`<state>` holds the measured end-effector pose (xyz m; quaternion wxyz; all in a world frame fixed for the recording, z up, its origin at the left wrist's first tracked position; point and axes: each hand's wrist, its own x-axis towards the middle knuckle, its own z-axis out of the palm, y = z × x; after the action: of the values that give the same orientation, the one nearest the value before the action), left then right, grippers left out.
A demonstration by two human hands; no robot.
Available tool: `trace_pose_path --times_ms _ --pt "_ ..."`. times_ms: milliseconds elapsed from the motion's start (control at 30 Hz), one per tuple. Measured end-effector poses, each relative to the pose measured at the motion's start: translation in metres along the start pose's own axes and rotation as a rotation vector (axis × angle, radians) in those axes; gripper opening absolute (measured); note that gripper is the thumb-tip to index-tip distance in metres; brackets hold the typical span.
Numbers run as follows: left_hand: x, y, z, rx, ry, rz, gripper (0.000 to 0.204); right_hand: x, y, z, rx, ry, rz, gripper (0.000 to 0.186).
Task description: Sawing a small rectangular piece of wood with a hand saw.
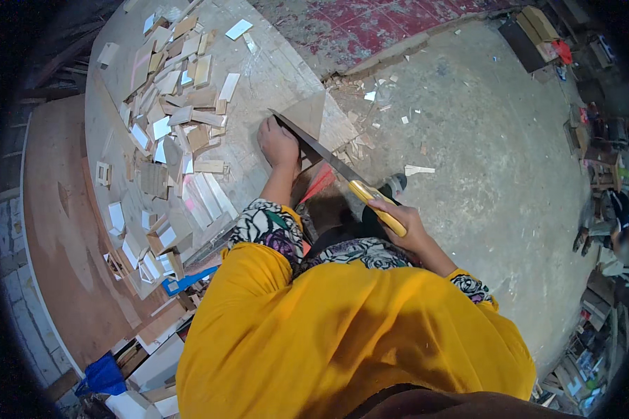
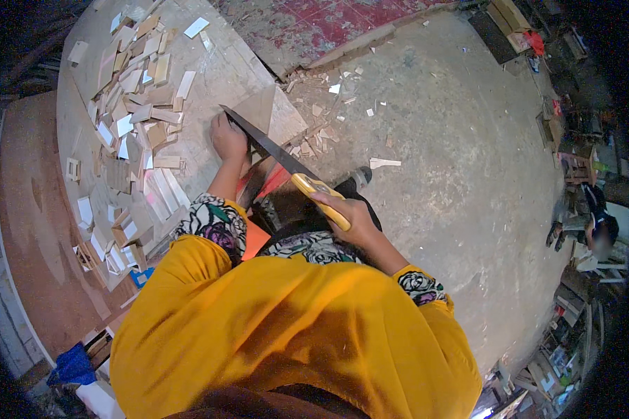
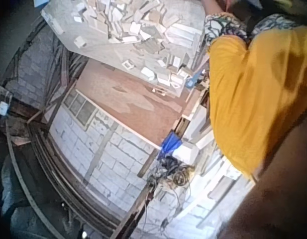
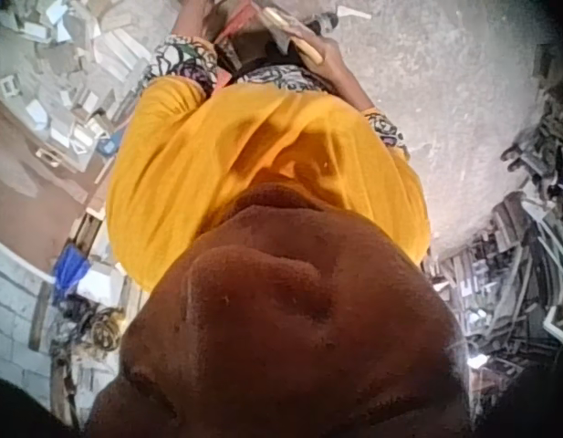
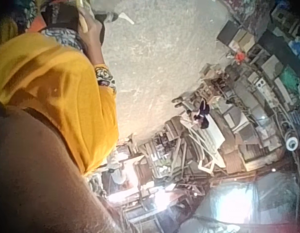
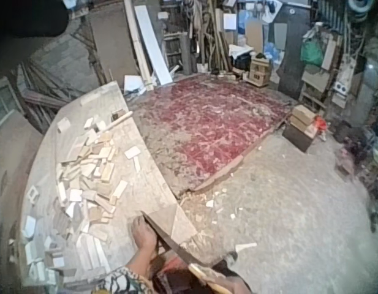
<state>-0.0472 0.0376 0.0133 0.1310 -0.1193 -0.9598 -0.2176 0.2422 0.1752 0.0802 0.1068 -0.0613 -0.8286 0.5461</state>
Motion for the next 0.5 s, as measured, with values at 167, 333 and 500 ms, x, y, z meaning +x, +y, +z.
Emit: trace_pose_path --times_ms 167,333,500 --pt "-0.027 0.005 -0.011 0.037 -0.017 0.164 0.038 -0.024 0.014 -0.011 -0.018 -0.119 0.01 0.057" --pt "-0.025 0.001 -0.008 -0.022 -0.057 0.114 0.037 0.02 0.02 0.006 0.058 -0.027 -0.019 0.054" --pt "-0.019 -0.003 -0.003 0.065 -0.071 0.112 0.038 0.06 0.015 0.018 0.029 -0.098 -0.002 0.049"
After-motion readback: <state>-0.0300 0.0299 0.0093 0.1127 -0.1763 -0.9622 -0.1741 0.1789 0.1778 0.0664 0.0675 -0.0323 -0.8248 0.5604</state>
